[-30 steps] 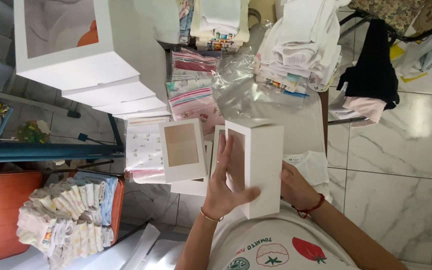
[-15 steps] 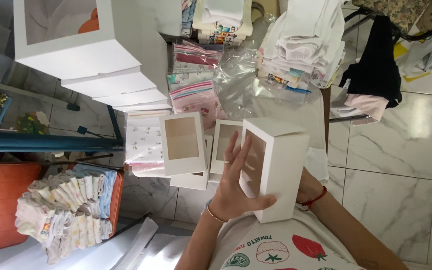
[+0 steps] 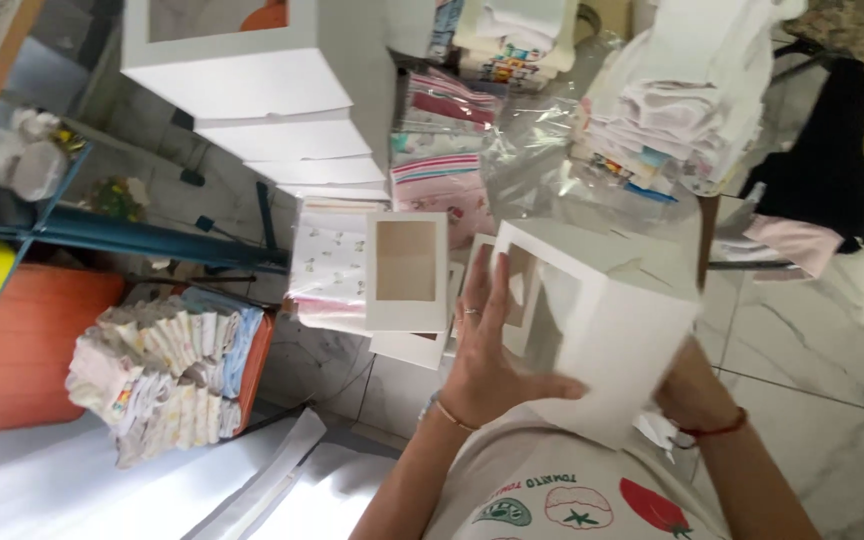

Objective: The person folds small white and patterned baby garments and places them into white display boxes with clear windows. They repeatedly pick up a garment, fold it, insert it into a box, and set the box aside. The process continues with multiple garments and boxes throughout the clip.

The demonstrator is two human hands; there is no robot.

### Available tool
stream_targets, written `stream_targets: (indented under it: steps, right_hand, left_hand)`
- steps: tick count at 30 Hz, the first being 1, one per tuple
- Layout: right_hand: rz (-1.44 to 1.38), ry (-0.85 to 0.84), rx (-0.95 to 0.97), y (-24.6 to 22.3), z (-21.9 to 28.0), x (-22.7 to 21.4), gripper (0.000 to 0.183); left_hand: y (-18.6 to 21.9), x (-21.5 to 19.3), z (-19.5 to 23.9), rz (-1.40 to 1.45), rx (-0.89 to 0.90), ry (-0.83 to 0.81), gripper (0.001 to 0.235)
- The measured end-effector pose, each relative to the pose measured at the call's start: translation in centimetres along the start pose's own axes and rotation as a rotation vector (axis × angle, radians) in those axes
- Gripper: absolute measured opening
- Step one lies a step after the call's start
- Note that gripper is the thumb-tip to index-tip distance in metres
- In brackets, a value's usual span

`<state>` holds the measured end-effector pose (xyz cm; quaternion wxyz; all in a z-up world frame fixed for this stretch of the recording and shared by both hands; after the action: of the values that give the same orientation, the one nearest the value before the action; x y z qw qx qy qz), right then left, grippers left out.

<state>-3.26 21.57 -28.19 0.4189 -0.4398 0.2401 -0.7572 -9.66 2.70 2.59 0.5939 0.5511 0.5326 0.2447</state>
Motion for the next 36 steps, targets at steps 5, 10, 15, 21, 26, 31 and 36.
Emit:
stream_targets:
  steps: [5, 10, 15, 21, 26, 31, 36]
  right_hand:
    - [0.019, -0.038, 0.020, -4.4, 4.5, 7.0, 0.084]
    - [0.033, 0.030, -0.002, -5.6, 6.7, 5.5, 0.088]
    - [0.051, 0.110, -0.029, -6.9, 8.3, 3.0, 0.092]
    - [0.054, 0.176, -0.045, -7.0, 9.0, 1.8, 0.097]
    - [0.265, 0.222, -0.160, -11.6, 10.1, 6.2, 0.095]
    - [0.230, 0.288, -0.253, -10.6, 10.2, 4.2, 0.095]
    - [0.280, 0.267, -0.223, -9.4, 10.0, 2.4, 0.093]
  left_hand:
    - [-2.1, 0.2, 1.0, 0.092, -0.143, 0.015, 0.135]
    - [-0.6, 1.2, 1.1, 0.220, -0.132, -0.070, 0.128]
    - [-4.3, 4.6, 2.5, 0.219, -0.433, -0.326, 0.139]
    - [-4.3, 0.1, 1.1, -0.210, -0.291, 0.030, 0.132]
    - [-2.7, -2.5, 0.5, -0.297, -0.213, 0.281, 0.118]
    - [-1.9, -3.0, 1.2, -0.330, -0.159, 0.390, 0.108]
    - [-1.8, -3.4, 1.2, -0.205, -0.199, 0.390, 0.120]
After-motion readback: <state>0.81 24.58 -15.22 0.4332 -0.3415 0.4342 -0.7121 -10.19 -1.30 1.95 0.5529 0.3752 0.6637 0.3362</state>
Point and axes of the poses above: each hand's wrist, its own z-axis away from the middle knuckle, its own x-axis out of the palm, y = z × x, the point moved 10 cm from there along -z, towards the middle knuckle, and after that the axes turned 3 degrees about x, right-handed, at the moved point
